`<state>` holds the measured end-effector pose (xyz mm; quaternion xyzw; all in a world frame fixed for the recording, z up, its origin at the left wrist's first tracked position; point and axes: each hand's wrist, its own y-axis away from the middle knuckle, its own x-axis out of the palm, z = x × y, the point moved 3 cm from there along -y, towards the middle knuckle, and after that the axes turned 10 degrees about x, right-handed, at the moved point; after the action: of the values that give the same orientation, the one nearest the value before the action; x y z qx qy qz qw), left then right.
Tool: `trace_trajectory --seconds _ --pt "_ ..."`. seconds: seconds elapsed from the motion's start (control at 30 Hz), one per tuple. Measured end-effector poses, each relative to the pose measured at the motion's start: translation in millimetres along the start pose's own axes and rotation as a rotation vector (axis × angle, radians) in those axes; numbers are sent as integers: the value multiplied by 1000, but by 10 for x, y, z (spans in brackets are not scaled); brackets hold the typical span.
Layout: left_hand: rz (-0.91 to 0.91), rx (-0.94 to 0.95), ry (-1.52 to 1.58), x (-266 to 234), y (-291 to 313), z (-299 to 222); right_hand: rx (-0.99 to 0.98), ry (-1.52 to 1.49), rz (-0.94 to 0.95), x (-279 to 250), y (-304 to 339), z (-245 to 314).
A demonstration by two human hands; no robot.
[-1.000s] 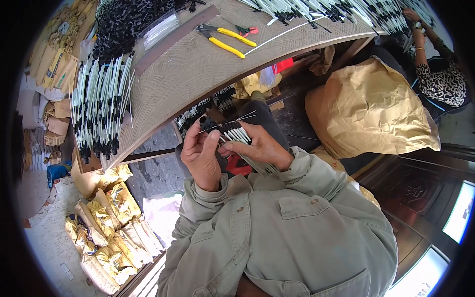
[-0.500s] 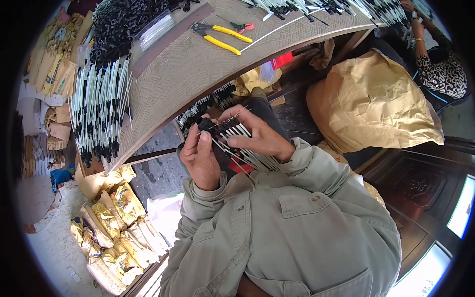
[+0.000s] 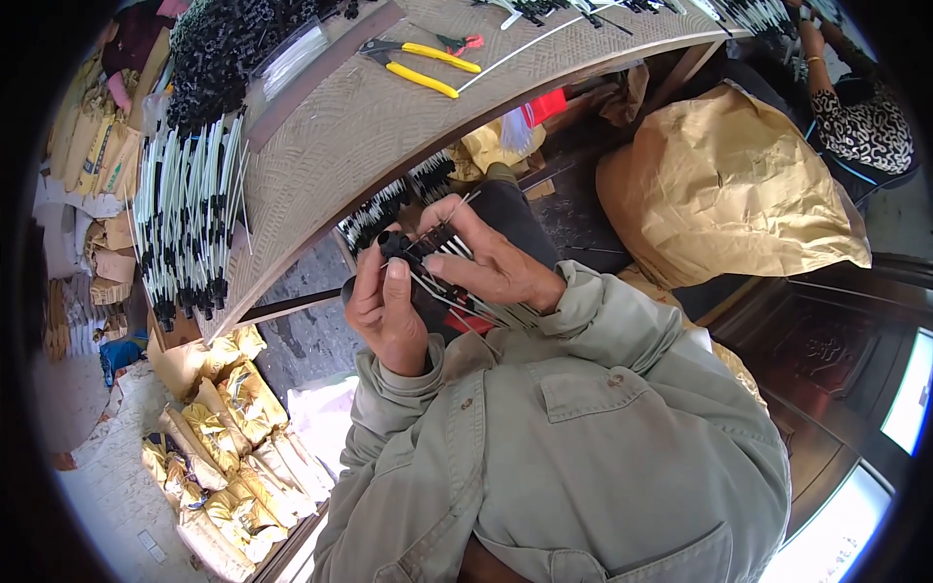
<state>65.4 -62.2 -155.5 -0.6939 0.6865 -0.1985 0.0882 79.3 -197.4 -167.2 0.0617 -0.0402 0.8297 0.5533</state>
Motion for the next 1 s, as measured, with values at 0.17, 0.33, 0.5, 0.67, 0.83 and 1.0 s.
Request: trace_trajectory --seconds 0.17,0.33,0.5,0.67,0.83,1.0 --pt "38 -104 36 12 -15 -26 164 -67 21 -44 33 -36" --pt "21 -168 173 -8 -7 29 95 -9 -34 -72 86 26" --pt "97 -153 219 -59 -1 28 -9 107 -29 -96 118 48" --pt "114 -199 331 -36 -8 17 117 11 -2 -68 128 62" --pt "114 -105 95 1 25 -40 12 142 -131 -40 181 56" --pt "184 -86 50 -10 17 -61 77 -44 -96 -58 193 13"
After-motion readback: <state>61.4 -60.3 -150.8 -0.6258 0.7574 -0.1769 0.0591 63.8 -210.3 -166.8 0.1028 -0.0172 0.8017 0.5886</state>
